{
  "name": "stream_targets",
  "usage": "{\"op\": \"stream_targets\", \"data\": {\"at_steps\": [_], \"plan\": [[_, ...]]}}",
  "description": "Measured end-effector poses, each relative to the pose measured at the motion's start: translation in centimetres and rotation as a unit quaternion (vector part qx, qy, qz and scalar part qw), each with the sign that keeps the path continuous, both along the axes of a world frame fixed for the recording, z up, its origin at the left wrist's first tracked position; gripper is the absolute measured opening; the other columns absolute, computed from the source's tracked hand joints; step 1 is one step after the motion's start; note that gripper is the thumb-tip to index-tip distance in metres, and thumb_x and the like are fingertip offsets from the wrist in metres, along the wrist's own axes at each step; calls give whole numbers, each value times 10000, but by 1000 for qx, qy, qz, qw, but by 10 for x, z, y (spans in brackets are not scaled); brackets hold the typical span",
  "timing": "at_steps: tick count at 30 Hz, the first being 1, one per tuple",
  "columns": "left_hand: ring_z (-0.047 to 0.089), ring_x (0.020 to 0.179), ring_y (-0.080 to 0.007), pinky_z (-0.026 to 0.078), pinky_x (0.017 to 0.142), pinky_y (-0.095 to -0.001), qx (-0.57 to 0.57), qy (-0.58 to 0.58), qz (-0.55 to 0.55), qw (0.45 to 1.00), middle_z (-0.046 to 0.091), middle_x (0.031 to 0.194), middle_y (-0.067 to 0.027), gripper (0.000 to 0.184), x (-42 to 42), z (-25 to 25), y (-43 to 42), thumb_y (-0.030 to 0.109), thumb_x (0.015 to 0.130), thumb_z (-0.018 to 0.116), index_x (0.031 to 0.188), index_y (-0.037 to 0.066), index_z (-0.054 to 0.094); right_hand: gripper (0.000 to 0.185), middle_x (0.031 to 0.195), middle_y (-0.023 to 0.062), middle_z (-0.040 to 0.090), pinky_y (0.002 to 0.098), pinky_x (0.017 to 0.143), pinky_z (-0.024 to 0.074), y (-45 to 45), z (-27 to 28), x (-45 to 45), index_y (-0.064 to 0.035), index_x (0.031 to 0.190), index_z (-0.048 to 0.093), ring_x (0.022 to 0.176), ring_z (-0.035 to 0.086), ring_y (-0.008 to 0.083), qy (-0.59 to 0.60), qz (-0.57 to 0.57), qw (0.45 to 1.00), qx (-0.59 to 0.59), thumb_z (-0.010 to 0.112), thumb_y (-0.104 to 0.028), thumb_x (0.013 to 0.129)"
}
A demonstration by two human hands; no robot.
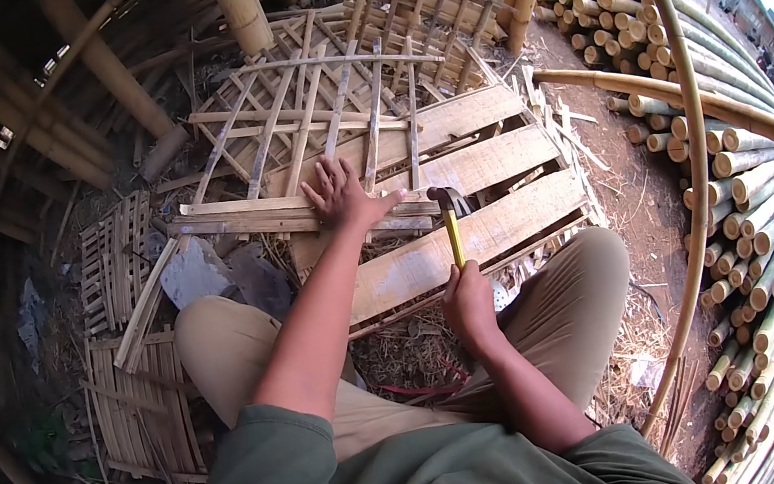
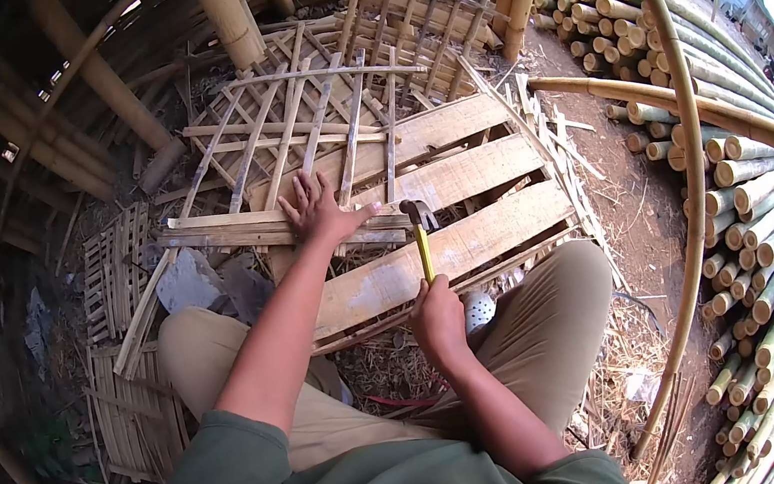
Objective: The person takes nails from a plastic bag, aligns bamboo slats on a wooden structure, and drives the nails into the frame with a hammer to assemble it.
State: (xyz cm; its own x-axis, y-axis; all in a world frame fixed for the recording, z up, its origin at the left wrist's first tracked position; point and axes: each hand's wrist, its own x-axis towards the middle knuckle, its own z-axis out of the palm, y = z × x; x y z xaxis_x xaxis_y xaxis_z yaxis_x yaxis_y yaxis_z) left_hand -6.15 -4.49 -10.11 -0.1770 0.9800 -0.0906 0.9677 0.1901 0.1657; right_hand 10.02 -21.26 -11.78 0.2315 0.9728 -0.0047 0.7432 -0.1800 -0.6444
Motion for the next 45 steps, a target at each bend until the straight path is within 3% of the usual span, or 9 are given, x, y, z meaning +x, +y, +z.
{"op": "stream_targets", "data": {"at_steps": [18, 23, 26, 32, 35, 39, 41, 42, 45], "plan": [[-19, 1492, -301, -67, 1158, -541, 21, -36, -3, 999, 26, 1601, -202, 1274, -3, -8, -2, 852, 607, 591, 1544, 117, 137, 230, 659, 287, 599, 563, 573, 456, 12, 10, -4, 20, 863, 513, 646, 598, 480, 17, -24, 997, 70, 501, -185, 966], [121, 1474, -343, 21, 1170, -537, 87, -80, -27, 993, 175, 1588, -165, 1129, -8, -9, -5, 823, 606, 620, 1469, 134, 388, 307, 625, 270, 592, 490, 559, 469, 24, 20, -1, 49, 823, 591, 610, 608, 451, 117, -49, 988, 93, 631, -243, 911], [125, 1472, -345, 40, 1169, -542, 105, -70, -32, 991, 200, 1585, -143, 1091, -7, -16, -3, 811, 607, 632, 1440, 133, 440, 403, 607, 259, 590, 469, 564, 477, 44, 33, 3, 71, 783, 619, 596, 615, 434, 127, -50, 987, 89, 699, -316, 860], [99, 1478, -342, 36, 1168, -542, 69, -69, -20, 995, 173, 1593, -143, 1140, -4, -5, -5, 802, 604, 646, 1490, 150, 347, 626, 647, 318, 598, 483, 602, 506, 107, 29, 3, 123, 648, 614, 657, 646, 455, 44, -41, 997, 45, 754, -473, 772], [89, 1483, -311, 36, 1169, -536, 45, -34, -14, 998, 133, 1605, -126, 1178, -4, -13, 1, 829, 603, 628, 1520, 177, 275, 667, 659, 311, 610, 471, 619, 516, 128, 6, -1, 126, 675, 622, 658, 651, 448, 49, -54, 997, 41, 789, -518, 717], [62, 1484, -335, 30, 1165, -549, 43, -44, -20, 998, 125, 1604, -139, 1199, -3, -9, -1, 825, 577, 641, 1510, 153, 299, 661, 669, 308, 619, 464, 630, 518, 130, -11, 1, 131, 694, 624, 665, 656, 440, 92, -72, 992, 43, 795, -507, 713], [68, 1483, -336, 40, 1164, -548, 42, -38, -20, 998, 123, 1605, -139, 1200, -3, -10, -1, 826, 573, 641, 1511, 158, 299, 612, 600, 249, 619, 431, 592, 516, 133, -21, 2, 113, 674, 625, 590, 663, 354, 118, -85, 985, 91, 804, -471, 723], [71, 1482, -336, 45, 1164, -547, 44, -41, -19, 998, 122, 1605, -139, 1198, -3, -10, -1, 824, 574, 642, 1511, 160, 298, 617, 671, 296, 627, 455, 636, 520, 131, -16, 1, 132, 701, 621, 668, 670, 412, 134, -82, 985, 73, 795, -459, 722], [75, 1482, -337, 58, 1163, -545, 40, -34, -19, 998, 120, 1605, -139, 1188, -2, -8, 0, 819, 580, 642, 1512, 169, 297, 582, 648, 282, 626, 449, 625, 518, 132, -14, 0, 126, 681, 618, 639, 667, 401, 162, -76, 980, 84, 797, -426, 725]]}}
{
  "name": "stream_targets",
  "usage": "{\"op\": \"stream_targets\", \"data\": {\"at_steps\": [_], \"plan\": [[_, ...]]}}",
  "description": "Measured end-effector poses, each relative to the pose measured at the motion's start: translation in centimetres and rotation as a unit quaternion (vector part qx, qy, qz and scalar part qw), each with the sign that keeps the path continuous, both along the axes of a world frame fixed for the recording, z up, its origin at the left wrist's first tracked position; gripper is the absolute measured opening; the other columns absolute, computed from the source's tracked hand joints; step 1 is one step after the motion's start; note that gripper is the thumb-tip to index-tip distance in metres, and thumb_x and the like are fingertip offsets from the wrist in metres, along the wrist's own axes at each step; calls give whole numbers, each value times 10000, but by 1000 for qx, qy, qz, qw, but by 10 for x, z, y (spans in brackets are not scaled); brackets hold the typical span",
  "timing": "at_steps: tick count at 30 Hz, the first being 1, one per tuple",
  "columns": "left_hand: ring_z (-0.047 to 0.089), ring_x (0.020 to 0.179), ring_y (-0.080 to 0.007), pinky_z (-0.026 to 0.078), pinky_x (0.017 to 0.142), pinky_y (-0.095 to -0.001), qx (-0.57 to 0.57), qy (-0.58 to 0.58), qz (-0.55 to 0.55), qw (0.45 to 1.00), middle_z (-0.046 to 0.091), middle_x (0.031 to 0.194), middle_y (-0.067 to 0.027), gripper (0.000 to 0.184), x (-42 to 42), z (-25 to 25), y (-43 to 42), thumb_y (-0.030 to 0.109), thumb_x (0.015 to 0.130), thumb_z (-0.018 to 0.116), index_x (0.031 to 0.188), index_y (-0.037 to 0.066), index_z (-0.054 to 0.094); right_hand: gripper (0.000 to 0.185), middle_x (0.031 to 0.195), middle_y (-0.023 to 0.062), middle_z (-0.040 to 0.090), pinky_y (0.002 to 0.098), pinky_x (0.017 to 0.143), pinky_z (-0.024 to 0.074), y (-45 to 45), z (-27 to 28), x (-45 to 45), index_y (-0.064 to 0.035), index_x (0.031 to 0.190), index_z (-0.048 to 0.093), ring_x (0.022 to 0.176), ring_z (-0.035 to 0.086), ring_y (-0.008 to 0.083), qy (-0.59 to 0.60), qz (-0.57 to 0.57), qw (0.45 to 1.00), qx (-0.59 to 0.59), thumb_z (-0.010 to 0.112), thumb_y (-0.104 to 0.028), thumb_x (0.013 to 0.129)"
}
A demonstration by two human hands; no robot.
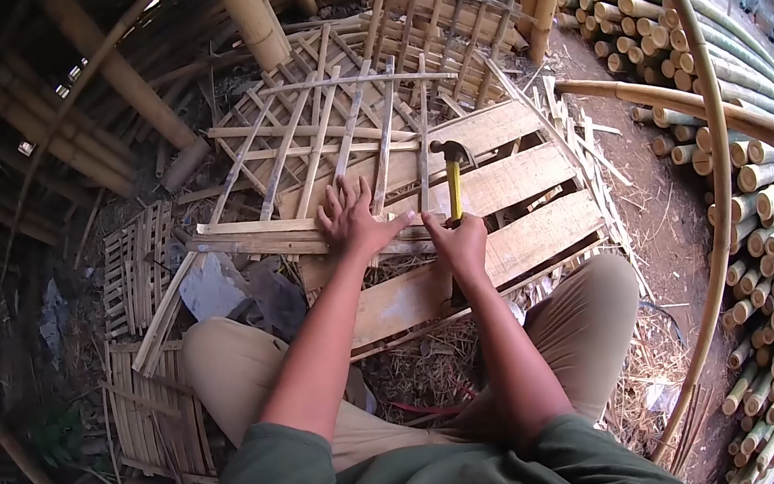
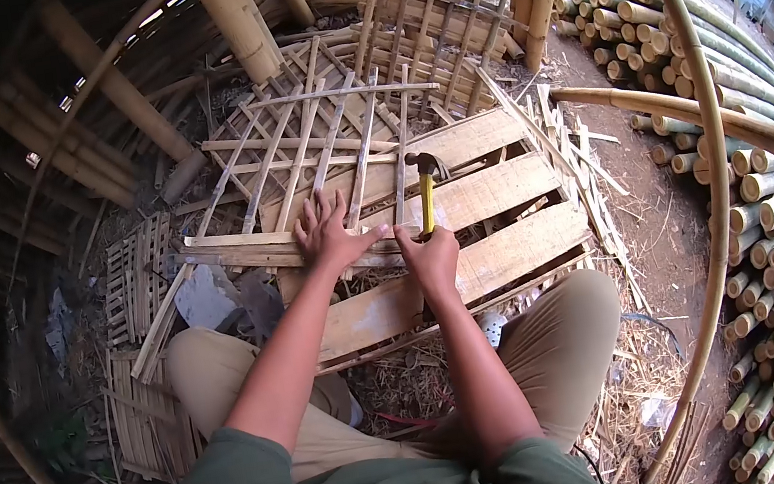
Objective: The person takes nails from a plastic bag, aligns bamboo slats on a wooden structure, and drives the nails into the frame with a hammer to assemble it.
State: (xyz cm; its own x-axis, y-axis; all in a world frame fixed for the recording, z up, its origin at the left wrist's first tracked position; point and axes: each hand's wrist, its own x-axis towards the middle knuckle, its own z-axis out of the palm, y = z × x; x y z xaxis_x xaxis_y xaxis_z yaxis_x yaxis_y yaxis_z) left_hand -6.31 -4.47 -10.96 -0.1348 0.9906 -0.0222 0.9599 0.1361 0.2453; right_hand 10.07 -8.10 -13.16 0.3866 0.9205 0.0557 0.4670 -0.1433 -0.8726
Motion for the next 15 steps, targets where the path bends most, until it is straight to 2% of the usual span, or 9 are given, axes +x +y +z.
{"op": "stream_targets", "data": {"at_steps": [10, 12, 15], "plan": [[94, 1479, -328, 95, 1151, -553, 5, 29, -2, 1000, 135, 1606, -125, 1112, 2, 2, -2, 801, 631, 635, 1504, 188, 321, 497, 573, 232, 607, 410, 569, 504, 10, -18, 6, 115, 654, 615, 532, 639, 314, 90, 19, 995, -23, 794, -343, 729], [92, 1480, -326, 94, 1151, -553, 5, 34, -4, 999, 140, 1606, -115, 1105, 1, 1, -3, 802, 634, 632, 1502, 189, 328, 420, 496, 68, 558, 308, 445, 435, 11, -21, 6, 25, 581, 583, 447, 544, 143, 116, 28, 993, -15, 783, -294, 767], [111, 1475, -317, 104, 1160, -535, 8, 11, -4, 1000, 158, 1606, -87, 1108, -2, 7, -2, 825, 601, 625, 1468, 172, 399, 395, 507, 56, 557, 294, 431, 422, 8, -15, 5, 7, 584, 573, 454, 534, 121, 140, 20, 990, -6, 784, -274, 763]]}}
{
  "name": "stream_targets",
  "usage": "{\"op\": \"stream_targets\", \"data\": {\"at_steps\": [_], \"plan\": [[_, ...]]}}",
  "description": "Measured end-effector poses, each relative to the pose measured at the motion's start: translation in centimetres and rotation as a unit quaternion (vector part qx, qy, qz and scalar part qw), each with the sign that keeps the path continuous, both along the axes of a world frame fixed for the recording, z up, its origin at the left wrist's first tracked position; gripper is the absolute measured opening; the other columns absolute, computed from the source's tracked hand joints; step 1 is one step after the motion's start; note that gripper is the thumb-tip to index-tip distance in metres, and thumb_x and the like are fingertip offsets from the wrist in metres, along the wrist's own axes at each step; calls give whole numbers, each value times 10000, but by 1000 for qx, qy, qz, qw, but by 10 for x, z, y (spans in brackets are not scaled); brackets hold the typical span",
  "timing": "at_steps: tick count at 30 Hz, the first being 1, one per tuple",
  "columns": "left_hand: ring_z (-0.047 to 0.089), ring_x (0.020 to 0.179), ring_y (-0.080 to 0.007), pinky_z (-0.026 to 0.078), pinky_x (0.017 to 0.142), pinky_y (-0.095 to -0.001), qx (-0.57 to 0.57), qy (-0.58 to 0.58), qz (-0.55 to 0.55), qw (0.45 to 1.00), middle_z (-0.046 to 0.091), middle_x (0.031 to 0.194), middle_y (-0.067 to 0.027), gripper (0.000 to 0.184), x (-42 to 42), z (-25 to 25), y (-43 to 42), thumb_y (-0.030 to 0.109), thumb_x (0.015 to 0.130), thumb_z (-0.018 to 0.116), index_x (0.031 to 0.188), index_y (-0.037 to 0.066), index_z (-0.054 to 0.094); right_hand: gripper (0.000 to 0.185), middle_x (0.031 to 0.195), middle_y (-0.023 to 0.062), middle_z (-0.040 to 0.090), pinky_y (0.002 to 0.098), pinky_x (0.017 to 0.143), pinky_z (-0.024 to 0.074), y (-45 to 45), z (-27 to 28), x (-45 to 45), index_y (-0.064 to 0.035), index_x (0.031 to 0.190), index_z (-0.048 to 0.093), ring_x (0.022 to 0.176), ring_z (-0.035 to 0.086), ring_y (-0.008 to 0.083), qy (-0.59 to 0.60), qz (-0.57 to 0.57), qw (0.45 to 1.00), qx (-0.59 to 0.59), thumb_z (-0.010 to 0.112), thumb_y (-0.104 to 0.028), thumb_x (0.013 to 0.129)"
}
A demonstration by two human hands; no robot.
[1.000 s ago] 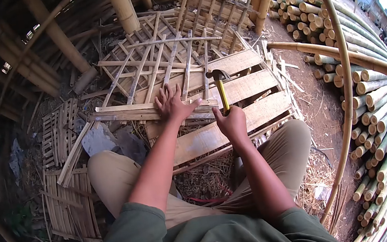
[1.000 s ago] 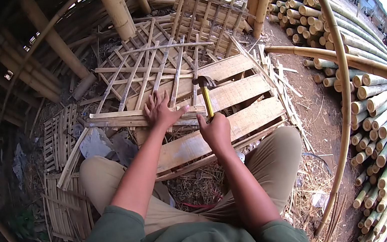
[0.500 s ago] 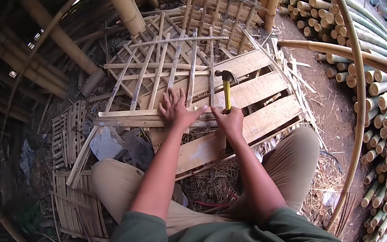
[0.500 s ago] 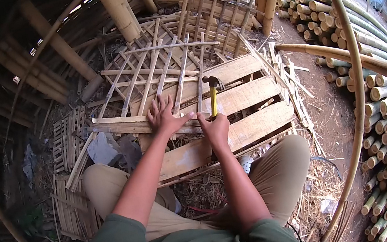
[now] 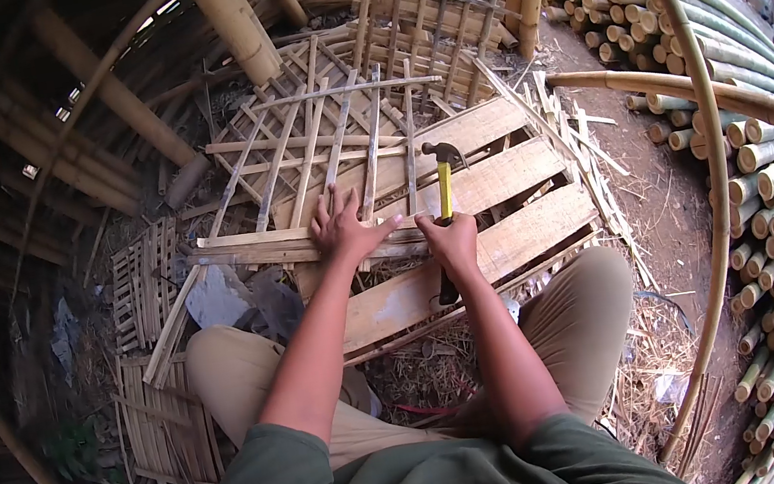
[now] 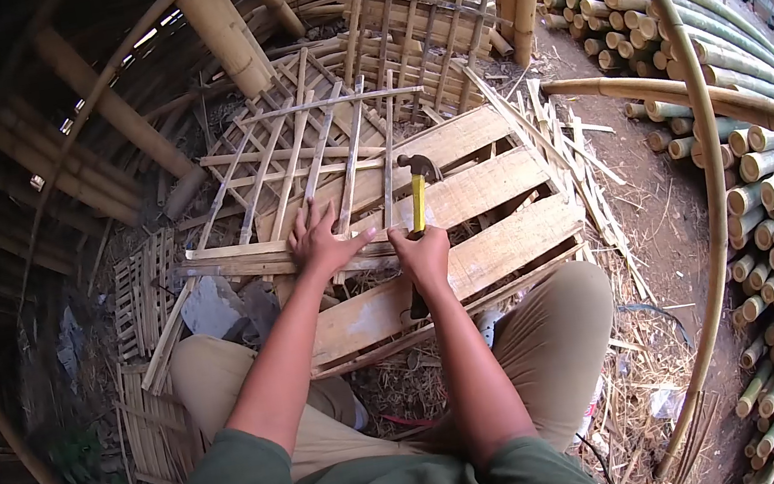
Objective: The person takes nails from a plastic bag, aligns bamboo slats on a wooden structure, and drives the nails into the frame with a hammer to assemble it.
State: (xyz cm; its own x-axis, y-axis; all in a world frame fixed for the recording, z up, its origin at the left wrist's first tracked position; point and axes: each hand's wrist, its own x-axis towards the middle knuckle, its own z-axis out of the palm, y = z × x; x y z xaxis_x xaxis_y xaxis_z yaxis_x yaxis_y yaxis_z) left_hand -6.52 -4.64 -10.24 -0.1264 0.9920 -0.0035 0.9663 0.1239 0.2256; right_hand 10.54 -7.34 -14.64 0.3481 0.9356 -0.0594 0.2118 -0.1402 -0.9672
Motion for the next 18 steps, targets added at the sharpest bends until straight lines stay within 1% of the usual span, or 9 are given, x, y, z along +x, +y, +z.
{"op": "stream_targets", "data": {"at_steps": [1, 3, 5, 6, 7, 10, 11, 13, 18], "plan": [[143, 1465, -314, 124, 1158, -528, -20, -2, 0, 1000, 178, 1601, -77, 1097, -1, 4, 0, 816, 612, 626, 1467, 167, 400, 395, 507, 56, 557, 294, 431, 422, -1, 3, -1, 7, 584, 573, 454, 534, 121, 1, -4, 1000, 4, 784, -274, 763], [175, 1454, -311, 145, 1156, -522, -37, -5, -2, 999, 199, 1596, -67, 1086, -8, 3, 4, 807, 623, 627, 1467, 163, 400, 415, 551, 140, 610, 380, 544, 489, -3, 10, -2, 77, 631, 615, 506, 599, 201, 41, -10, 999, -15, 777, -295, 717], [263, 1410, -308, 200, 1140, -512, 0, -76, -20, 997, 264, 1574, -59, 1001, -20, -12, 15, 770, 685, 607, 1458, 165, 413, 390, 542, 125, 599, 369, 539, 487, -4, 14, -2, 74, 622, 606, 504, 589, 184, 45, -15, 999, -5, 761, -272, 712], [325, 1364, -313, 233, 1125, -515, 0, -89, -5, 996, 350, 1526, -63, 776, -23, -9, 19, 593, 823, 581, 1446, 158, 423, 396, 545, 131, 602, 373, 544, 489, -4, 15, -2, 76, 623, 604, 508, 594, 192, 42, -12, 999, -10, 762, -278, 706], [325, 1364, -313, 233, 1125, -515, 2, -88, -6, 996, 350, 1526, -63, 776, -26, -6, 24, 593, 823, 581, 1446, 158, 423, 402, 549, 138, 604, 377, 549, 492, -4, 16, -2, 77, 624, 603, 511, 599, 200, 39, -8, 999, -16, 764, -283, 699], [386, 1326, -304, 226, 1111, -528, 50, -52, 0, 997, 434, 1447, -86, 569, -27, -1, 28, 261, 894, 511, 1437, 137, 401, 415, 557, 155, 609, 383, 562, 499, -3, 14, -3, 77, 626, 600, 523, 613, 222, 17, -13, 1000, -22, 766, -299, 685], [386, 1326, -304, 226, 1111, -528, 51, -52, 1, 997, 434, 1447, -86, 569, -27, -11, 29, 261, 894, 511, 1437, 137, 401, 415, 557, 155, 609, 383, 562, 499, -4, 13, -3, 77, 626, 600, 523, 613, 222, 18, -11, 1000, -21, 766, -299, 685], [403, 1326, -291, 192, 1121, -527, 201, 44, 8, 979, 428, 1450, -104, 613, -28, -36, 37, 287, 895, 507, 1463, 122, 346, 444, 585, 181, 621, 394, 589, 508, -4, 15, -2, 85, 657, 609, 555, 634, 256, -7, -15, 999, -38, 774, -326, 681], [388, 1341, -278, 177, 1125, -520, 121, 39, 46, 991, 437, 1437, -133, 652, -18, -34, 37, 306, 900, 485, 1478, 72, 296, 482, 637, 209, 639, 405, 623, 519, -7, 9, -2, 93, 702, 611, 600, 653, 304, -34, -27, 998, -54, 787, -355, 682]]}}
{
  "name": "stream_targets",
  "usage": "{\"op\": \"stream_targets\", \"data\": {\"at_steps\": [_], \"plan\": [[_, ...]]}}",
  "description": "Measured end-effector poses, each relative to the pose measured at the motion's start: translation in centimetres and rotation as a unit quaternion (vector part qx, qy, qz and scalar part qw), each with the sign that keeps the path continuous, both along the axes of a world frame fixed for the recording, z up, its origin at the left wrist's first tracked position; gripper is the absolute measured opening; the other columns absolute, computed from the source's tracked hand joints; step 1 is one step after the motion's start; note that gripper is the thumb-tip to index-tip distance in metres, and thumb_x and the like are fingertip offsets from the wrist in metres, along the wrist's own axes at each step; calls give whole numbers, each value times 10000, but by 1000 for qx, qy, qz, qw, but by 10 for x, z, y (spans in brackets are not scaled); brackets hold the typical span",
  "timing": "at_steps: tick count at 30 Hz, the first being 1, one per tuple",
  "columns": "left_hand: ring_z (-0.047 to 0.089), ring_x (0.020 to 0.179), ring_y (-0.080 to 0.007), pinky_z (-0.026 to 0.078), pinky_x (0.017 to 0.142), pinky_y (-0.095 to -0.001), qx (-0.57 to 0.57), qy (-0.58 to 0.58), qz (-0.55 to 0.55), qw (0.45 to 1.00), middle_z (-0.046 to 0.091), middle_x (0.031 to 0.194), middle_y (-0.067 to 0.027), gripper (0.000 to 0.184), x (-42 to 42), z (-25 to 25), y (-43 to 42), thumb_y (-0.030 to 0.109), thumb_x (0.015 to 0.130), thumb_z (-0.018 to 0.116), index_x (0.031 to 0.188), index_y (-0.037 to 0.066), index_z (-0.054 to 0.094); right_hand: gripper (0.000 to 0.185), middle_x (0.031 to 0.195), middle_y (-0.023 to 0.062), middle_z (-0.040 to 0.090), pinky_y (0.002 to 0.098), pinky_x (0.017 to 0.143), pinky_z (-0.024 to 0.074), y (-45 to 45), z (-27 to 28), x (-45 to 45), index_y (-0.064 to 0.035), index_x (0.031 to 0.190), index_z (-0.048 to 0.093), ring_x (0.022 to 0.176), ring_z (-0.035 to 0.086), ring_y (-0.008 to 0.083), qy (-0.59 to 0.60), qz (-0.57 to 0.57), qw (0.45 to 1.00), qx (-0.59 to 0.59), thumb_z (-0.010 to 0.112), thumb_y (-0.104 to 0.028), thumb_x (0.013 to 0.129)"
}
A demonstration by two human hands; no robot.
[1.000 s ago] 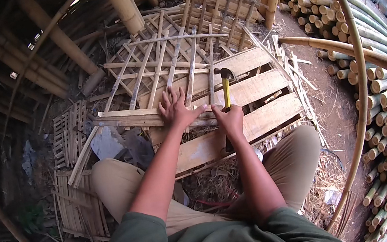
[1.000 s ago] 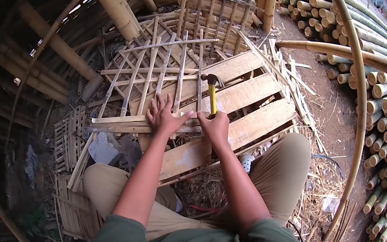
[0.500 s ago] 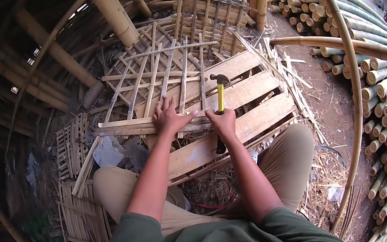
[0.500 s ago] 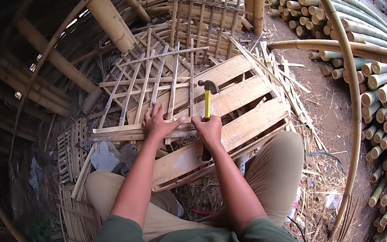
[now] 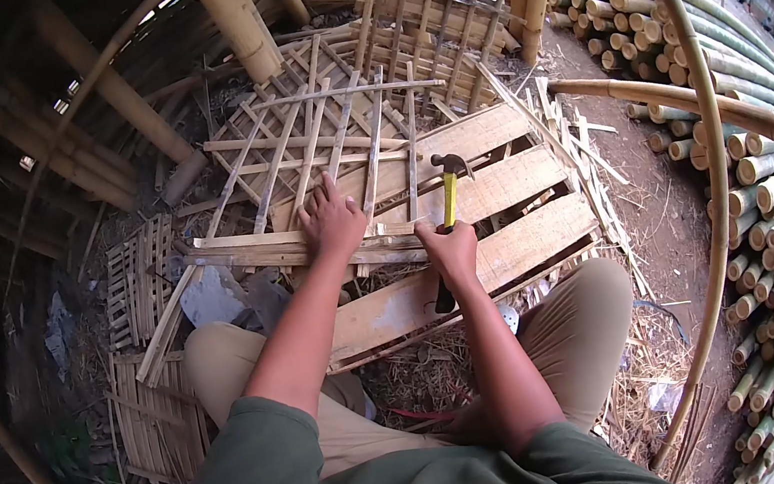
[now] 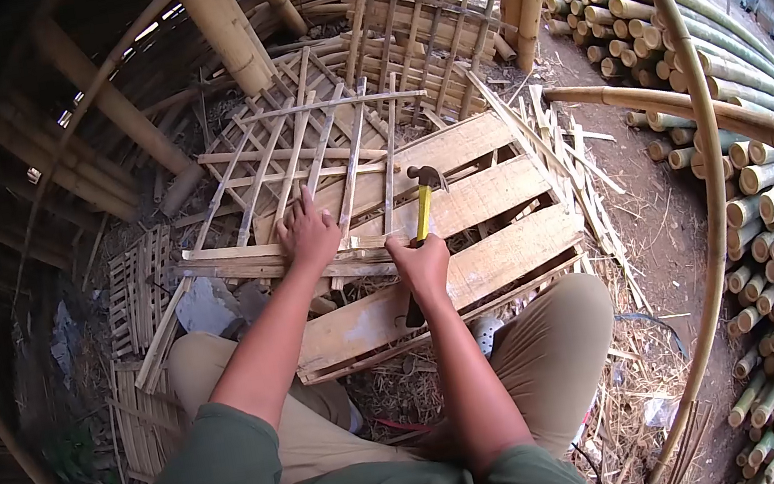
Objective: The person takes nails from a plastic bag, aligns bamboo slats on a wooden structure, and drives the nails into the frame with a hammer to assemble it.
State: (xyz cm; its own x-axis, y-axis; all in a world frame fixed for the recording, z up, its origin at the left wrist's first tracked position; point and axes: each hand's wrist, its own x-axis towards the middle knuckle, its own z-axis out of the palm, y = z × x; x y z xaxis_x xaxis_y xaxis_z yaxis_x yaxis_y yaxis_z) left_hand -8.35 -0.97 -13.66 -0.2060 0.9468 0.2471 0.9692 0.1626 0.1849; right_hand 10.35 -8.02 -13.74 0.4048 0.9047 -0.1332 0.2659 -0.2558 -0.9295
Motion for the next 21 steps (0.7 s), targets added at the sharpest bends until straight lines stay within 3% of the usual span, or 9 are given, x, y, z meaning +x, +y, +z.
{"op": "stream_targets", "data": {"at_steps": [7, 9, 10, 11, 13, 15, 17, 19, 21], "plan": [[462, 1199, -263, 268, 1047, -500, 15, 31, 31, 999, 529, 1253, -133, 716, 5, 10, -6, 300, 829, 560, 1470, 83, 325, 608, 720, 244, 657, 410, 690, 525, 4, -14, 7, 101, 805, 631, 694, 675, 347, -34, 12, 999, 0, 786, -483, 730], [458, 1200, -263, 270, 1034, -519, -11, 31, 19, 999, 506, 1277, -126, 725, 8, 13, -6, 291, 817, 576, 1468, 88, 330, 489, 550, 76, 557, 305, 395, 408, 6, -19, 12, 68, 794, 603, 416, 511, 144, -28, -34, 997, 65, 740, -399, 836], [444, 1232, -264, 230, 1058, -582, -22, 12, 9, 1000, 455, 1351, -129, 737, 7, 13, -6, 283, 807, 589, 1469, 97, 325, 435, 521, 49, 523, 311, 358, 368, 2, -16, 16, 63, 800, 605, 376, 468, 136, -51, -25, 996, 63, 694, -354, 887], [444, 1232, -264, 230, 1058, -582, -23, 8, 7, 1000, 455, 1351, -129, 737, 7, 12, -7, 283, 807, 589, 1469, 97, 325, 435, 521, 49, 523, 311, 358, 368, 0, -12, 20, 63, 800, 605, 376, 468, 136, -55, -27, 996, 61, 694, -354, 887], [424, 1293, -290, 75, 1110, -669, 23, 6, -32, 999, 362, 1456, -145, 773, 4, 8, -7, 292, 796, 582, 1493, 117, 296, 401, 514, 36, 506, 306, 350, 356, -3, -8, 25, 63, 802, 603, 372, 461, 126, -18, -3, 998, 65, 680, -317, 903], [387, 1332, -278, 43, 1101, -693, -9, -2, -38, 999, 333, 1478, -130, 772, 2, 12, -8, 284, 802, 583, 1494, 119, 285, 362, 519, 26, 501, 302, 344, 345, -5, 0, 23, 48, 785, 599, 374, 452, 113, -22, -8, 998, 66, 673, -284, 911], [351, 1370, -267, 10, 1093, -717, -38, -9, -44, 998, 304, 1500, -115, 771, 3, 22, -10, 275, 807, 583, 1496, 120, 274, 428, 648, 198, 649, 393, 639, 505, -6, 13, 19, 96, 856, 670, 602, 647, 293, 75, -8, 996, -41, 718, -328, 846], [336, 1386, -271, -44, 1080, -735, -52, -1, -49, 997, 291, 1508, -105, 773, 3, 23, -13, 272, 811, 570, 1504, 127, 260, 385, 643, 156, 653, 373, 579, 498, 2, -5, 17, 80, 824, 678, 553, 626, 241, 85, -9, 996, -39, 738, -300, 833], [354, 1375, -289, -86, 1065, -740, -38, -2, -52, 998, 287, 1512, -123, 777, 2, 21, -13, 264, 798, 577, 1501, 129, 274, 296, 537, 7, 503, 291, 341, 330, 8, -20, 14, 13, 761, 615, 377, 422, 109, 21, 11, 999, 27, 717, -241, 874]]}}
